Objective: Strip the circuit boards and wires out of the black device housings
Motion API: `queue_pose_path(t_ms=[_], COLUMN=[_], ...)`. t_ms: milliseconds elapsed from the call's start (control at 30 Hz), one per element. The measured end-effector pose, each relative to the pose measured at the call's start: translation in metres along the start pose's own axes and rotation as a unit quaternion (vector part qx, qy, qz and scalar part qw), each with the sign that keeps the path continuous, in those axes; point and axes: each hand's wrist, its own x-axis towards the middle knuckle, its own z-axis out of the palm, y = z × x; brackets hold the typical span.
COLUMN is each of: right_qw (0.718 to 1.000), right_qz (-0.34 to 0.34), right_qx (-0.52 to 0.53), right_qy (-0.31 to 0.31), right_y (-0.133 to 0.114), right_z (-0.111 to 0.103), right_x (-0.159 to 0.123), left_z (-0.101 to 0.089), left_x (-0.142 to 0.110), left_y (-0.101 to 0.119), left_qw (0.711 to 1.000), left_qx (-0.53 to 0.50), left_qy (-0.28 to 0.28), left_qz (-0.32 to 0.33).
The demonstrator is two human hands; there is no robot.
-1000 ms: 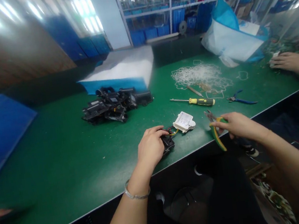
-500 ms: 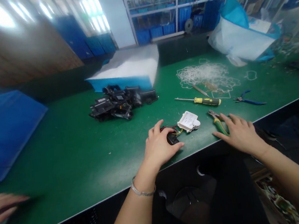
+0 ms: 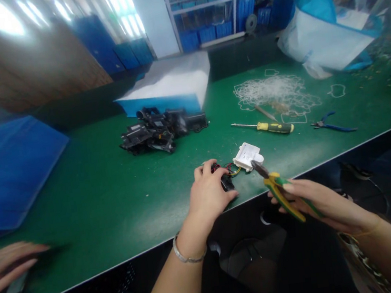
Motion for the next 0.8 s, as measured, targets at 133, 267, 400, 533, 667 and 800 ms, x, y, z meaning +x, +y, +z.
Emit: queue_pose_path(t_ms=[133,267,400,533,667,800], right_qw=[0.992,0.991,0.989,0.988,0.987,0.988], right_qz=[0.072,0.105,0.13,0.131,0.141,0.137], right_qx=[0.056,0.024,-0.019,-0.042,-0.059,-0.06], right_qy=[-0.092,-0.082,-0.072,-0.064,-0.059,-0.045], right_y=[-0.01,-0.022,-0.031,-0.034,-0.035,-0.036], right_z=[0.025,0.028,0.027,0.03,0.034,0.038], right_x=[0.0,0.009,0.019,0.027,0.029,0.03], left_z=[-0.001,-0.001,-0.001,-0.001,-0.001,-0.001], left_x=[-0.002,-0.002,-0.002,-0.003,-0.003,-0.002], left_y=[0.001,0.0,-0.002,-0.002,-0.003,-0.003], left_qw=[1.0,1.0,1.0,1.0,1.0,1.0], left_qx=[0.016,0.013,0.006,0.006,0.005,0.004], left_qy=[-0.003,-0.005,-0.002,-0.007,-0.007,-0.004], left_qz=[0.003,0.006,0.004,0.002,0.002,0.002])
